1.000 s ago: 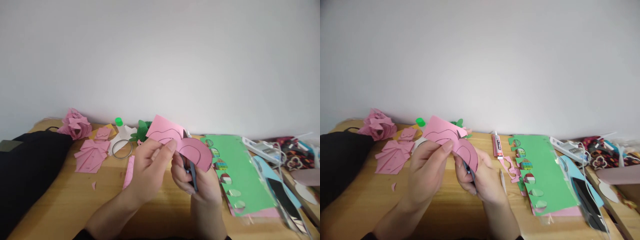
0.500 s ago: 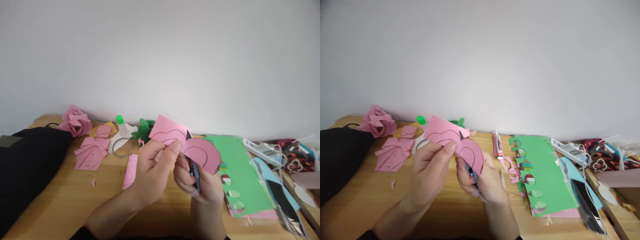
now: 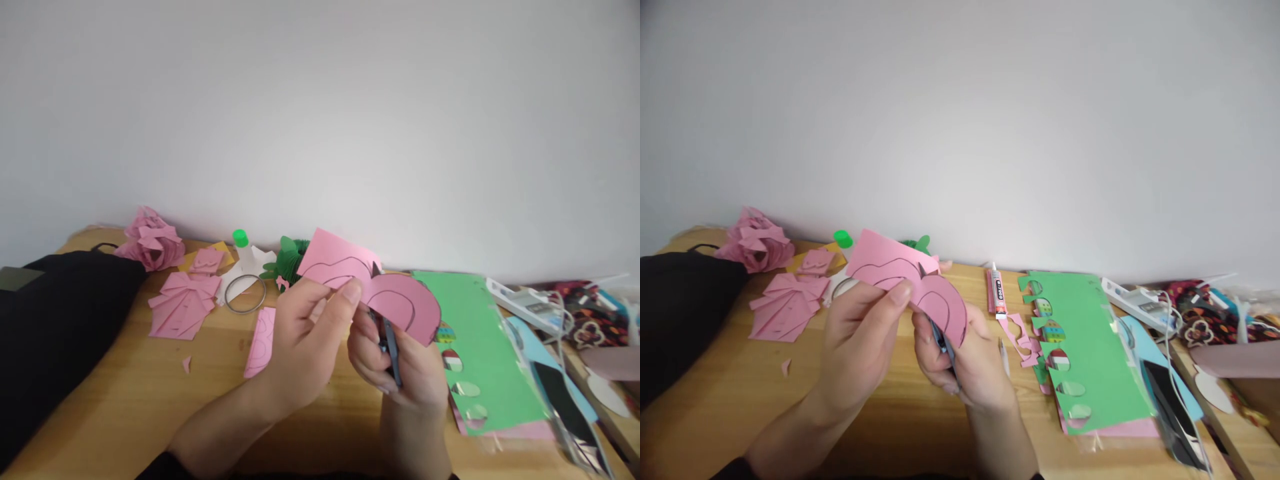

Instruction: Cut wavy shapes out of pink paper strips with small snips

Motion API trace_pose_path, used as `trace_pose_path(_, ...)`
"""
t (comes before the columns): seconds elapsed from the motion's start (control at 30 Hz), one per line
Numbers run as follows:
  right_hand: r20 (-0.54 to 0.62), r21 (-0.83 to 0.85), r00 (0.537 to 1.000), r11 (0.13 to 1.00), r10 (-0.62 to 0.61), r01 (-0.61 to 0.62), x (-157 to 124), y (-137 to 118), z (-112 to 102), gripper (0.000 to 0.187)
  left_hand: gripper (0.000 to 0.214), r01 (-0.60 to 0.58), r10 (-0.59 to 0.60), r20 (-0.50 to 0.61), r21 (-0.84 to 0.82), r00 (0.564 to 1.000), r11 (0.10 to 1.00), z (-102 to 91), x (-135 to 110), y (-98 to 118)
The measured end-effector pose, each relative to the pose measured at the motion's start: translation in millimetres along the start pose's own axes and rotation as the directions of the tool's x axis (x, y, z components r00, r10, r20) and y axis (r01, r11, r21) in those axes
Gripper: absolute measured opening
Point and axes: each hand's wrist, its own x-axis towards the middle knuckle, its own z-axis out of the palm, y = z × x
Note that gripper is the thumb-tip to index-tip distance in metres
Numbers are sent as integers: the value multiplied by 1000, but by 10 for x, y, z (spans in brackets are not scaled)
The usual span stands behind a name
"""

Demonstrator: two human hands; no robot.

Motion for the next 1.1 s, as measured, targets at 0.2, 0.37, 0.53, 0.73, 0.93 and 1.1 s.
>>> trace_pose_path(0.2, 24, 30, 1000, 999, -13, 12, -2, 10, -19, 40, 36, -11, 11, -49, 12, 999, 1000, 1, 2, -29)
trace_pose_path(0.37, 28, 27, 999, 999, -33, 32, -3, 28, -30, 39, 36, -16, 16, -10, 13, 1000, 1000, 6, 2, -7)
trace_pose_path(0.53, 39, 20, 997, 998, -68, 68, 9, 38, -28, 38, 36, -6, 6, 14, -16, 1000, 1000, 5, -1, -14)
trace_pose_path(0.73, 22, 34, 998, 998, -52, 51, -5, 61, -49, 38, 36, 6, -5, -16, 9, 1000, 1000, 4, -8, -26)
trace_pose_path(0.93, 15, 29, 999, 999, -40, 40, -12, 57, -40, 39, 35, 1, -1, -18, -5, 1000, 1000, -17, 3, -29)
trace_pose_path(1.1, -3, -3, 999, 999, -45, 45, -25, 71, -56, 40, 38, 27, -27, -2, 13, 1000, 1000, -50, 19, -33)
